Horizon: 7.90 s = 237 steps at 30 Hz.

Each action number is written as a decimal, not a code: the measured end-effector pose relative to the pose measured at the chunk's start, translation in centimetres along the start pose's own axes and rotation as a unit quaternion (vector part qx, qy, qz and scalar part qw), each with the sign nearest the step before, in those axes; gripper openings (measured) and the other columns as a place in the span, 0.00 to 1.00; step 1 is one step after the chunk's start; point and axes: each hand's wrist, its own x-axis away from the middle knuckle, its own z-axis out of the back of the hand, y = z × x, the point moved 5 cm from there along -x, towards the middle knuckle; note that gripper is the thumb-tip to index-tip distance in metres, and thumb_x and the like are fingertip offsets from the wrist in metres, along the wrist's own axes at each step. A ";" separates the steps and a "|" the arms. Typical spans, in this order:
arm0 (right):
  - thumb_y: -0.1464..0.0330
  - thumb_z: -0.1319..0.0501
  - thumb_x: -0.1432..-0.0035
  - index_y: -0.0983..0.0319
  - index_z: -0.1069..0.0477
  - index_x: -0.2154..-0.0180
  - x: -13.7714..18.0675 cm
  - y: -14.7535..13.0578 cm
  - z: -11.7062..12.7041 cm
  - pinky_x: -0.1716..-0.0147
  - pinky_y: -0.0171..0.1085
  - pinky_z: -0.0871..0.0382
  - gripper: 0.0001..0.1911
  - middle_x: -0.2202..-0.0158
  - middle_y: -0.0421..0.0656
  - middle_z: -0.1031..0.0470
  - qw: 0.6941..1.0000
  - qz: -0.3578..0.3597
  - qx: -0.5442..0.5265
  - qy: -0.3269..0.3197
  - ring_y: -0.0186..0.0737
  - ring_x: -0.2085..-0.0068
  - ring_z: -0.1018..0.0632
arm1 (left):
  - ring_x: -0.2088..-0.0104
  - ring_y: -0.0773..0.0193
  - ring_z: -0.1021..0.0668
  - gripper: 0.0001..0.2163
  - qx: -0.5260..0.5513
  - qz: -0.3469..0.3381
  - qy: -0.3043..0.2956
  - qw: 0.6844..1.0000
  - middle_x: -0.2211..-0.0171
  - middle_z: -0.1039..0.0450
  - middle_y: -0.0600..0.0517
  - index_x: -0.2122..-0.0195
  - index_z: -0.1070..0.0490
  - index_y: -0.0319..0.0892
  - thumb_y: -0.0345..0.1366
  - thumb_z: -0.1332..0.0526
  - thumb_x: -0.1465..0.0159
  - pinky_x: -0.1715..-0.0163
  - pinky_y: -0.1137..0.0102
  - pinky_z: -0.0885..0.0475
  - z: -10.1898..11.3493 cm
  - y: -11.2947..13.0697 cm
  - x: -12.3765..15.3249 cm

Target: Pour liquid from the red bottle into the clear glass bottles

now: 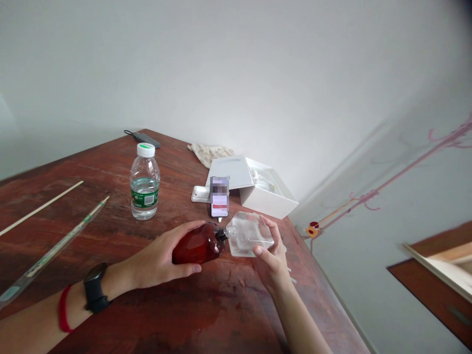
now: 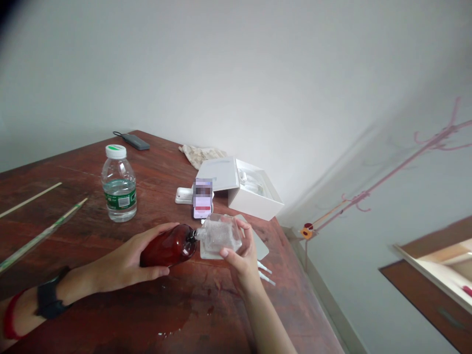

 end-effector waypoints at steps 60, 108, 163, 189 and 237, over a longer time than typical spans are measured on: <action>0.65 0.16 0.59 0.50 0.25 0.46 0.2 0.1 0.3 0.47 0.47 0.23 0.38 0.44 0.45 0.17 0.999 0.034 -0.008 0.007 0.53 0.44 0.18 | 0.32 0.42 0.26 0.38 -0.015 0.002 -0.003 1.000 0.29 0.32 0.42 0.27 0.41 0.49 0.46 0.27 0.35 0.29 0.48 0.33 0.1 0.6 -0.1; 0.66 0.17 0.57 0.51 0.25 0.45 0.0 0.1 0.5 0.47 0.50 0.23 0.38 0.41 0.47 0.18 0.998 0.068 0.003 -0.016 0.56 0.42 0.18 | 0.32 0.42 0.26 0.39 -0.031 -0.004 -0.006 0.999 0.29 0.32 0.41 0.27 0.41 0.48 0.47 0.27 0.36 0.30 0.47 0.33 0.1 0.4 -0.1; 0.63 0.17 0.57 0.50 0.27 0.45 0.0 0.0 0.8 0.43 0.58 0.26 0.39 0.42 0.48 0.17 0.996 0.077 0.039 -0.008 0.61 0.40 0.20 | 0.32 0.41 0.26 0.39 -0.045 -0.014 0.000 0.999 0.29 0.32 0.41 0.27 0.40 0.48 0.47 0.26 0.35 0.30 0.47 0.32 0.1 0.3 0.1; 0.65 0.17 0.56 0.51 0.28 0.43 -0.1 0.3 1.4 0.46 0.54 0.23 0.40 0.42 0.50 0.17 0.995 0.090 0.044 -0.018 0.61 0.41 0.18 | 0.33 0.42 0.25 0.40 -0.089 -0.021 -0.006 0.996 0.29 0.32 0.41 0.27 0.44 0.46 0.45 0.27 0.35 0.29 0.49 0.33 0.1 0.6 0.1; 0.63 0.17 0.55 0.51 0.25 0.44 0.1 -0.4 0.9 0.46 0.56 0.23 0.37 0.41 0.50 0.17 0.993 0.104 0.054 -0.024 0.61 0.40 0.18 | 0.34 0.42 0.24 0.39 -0.107 -0.038 -0.012 0.993 0.30 0.31 0.40 0.27 0.44 0.47 0.48 0.28 0.34 0.32 0.50 0.30 0.2 1.1 0.2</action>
